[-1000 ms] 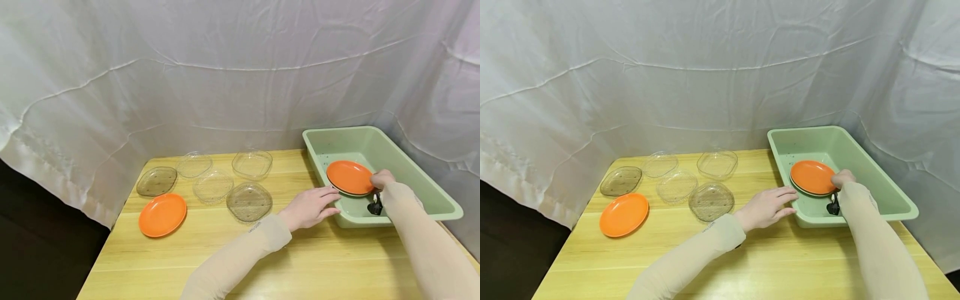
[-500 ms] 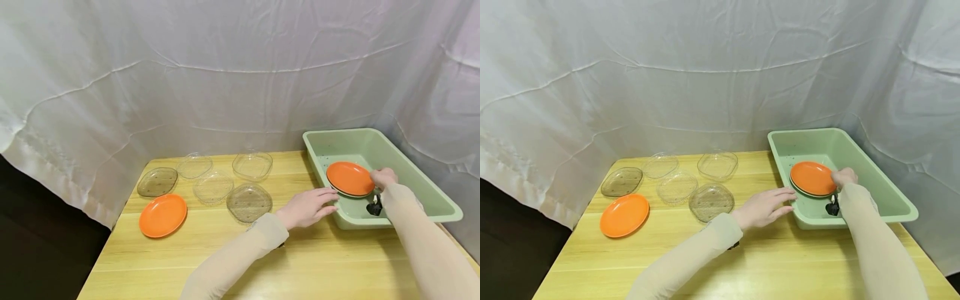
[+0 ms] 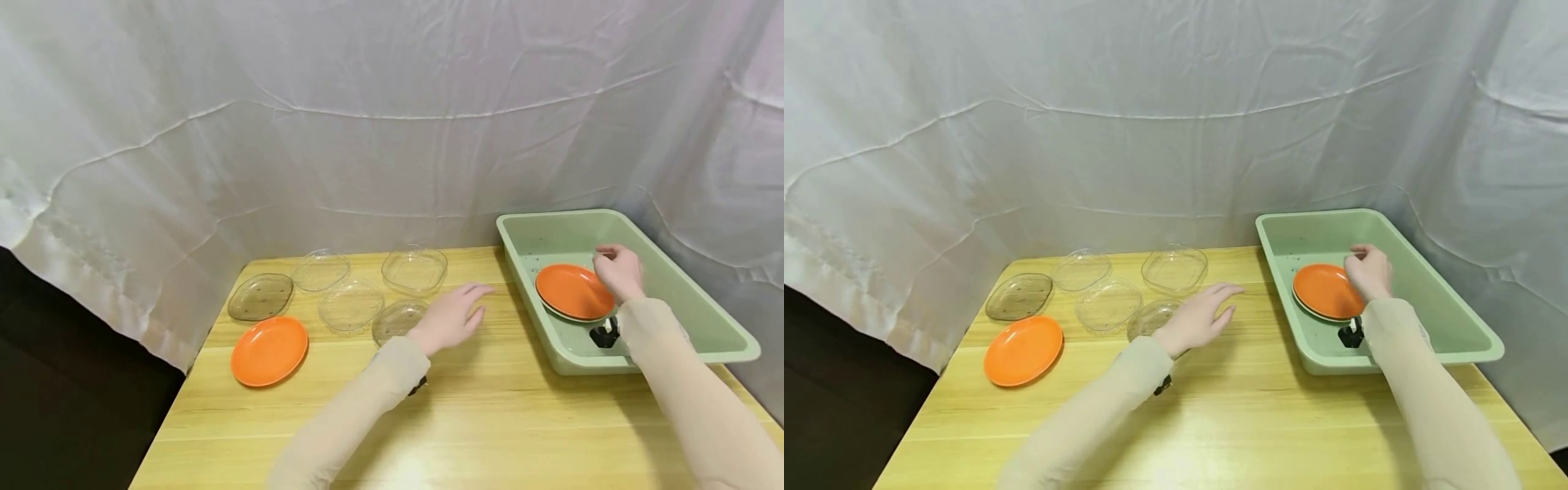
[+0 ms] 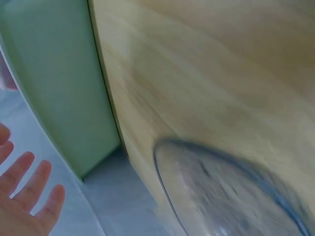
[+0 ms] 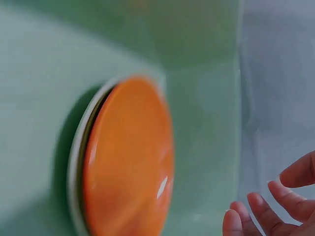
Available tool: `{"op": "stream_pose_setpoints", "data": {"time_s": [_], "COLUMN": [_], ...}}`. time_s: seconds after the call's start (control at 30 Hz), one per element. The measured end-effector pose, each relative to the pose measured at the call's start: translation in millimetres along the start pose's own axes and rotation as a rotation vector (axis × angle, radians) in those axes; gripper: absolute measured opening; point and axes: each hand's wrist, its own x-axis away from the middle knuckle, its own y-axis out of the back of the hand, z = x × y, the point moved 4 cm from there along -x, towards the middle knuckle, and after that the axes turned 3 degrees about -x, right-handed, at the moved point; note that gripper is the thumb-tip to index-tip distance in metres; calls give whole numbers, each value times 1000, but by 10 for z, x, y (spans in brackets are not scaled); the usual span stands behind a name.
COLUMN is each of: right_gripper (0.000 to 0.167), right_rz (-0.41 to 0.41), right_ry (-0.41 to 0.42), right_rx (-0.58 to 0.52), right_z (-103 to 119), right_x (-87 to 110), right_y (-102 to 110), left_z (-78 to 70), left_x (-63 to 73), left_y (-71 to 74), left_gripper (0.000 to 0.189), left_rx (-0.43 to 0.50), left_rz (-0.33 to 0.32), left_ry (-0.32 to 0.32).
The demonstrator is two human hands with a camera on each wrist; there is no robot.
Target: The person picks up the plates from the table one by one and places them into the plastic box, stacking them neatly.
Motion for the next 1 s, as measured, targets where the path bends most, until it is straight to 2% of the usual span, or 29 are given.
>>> {"op": "stream_pose_setpoints", "data": {"time_s": [0.13,0.33,0.47,0.57,0.7,0.87,1.0], "right_gripper": [50,22,20,22,25,29,30], "right_rz": [50,176,280,350,422,494,545], "right_ry": [74,159,208,228,244,229,199], "right_rx": [-165,-592,-825,-892,-947,-998,-994], "right_z": [358,901,1221,1417,1614,1757,1814], "right_x": [102,335,525,682,892,1106,1221], "right_y": [-172,-394,-519,-608,-739,-947,-1150], "left_z": [260,631,873,1039,1252,1497,1657], "left_x": [143,374,565,707,895,1140,1324], "left_y": [108,302,401,464,566,714,864], "left_gripper": [42,44,46,46,46,46,46], "left_rx": [12,52,99,118,97,92,72], "left_rz": [-27,-43,-54,-81,-117,-100,-103], "left_ry": [34,123,201,248,308,403,468]}}
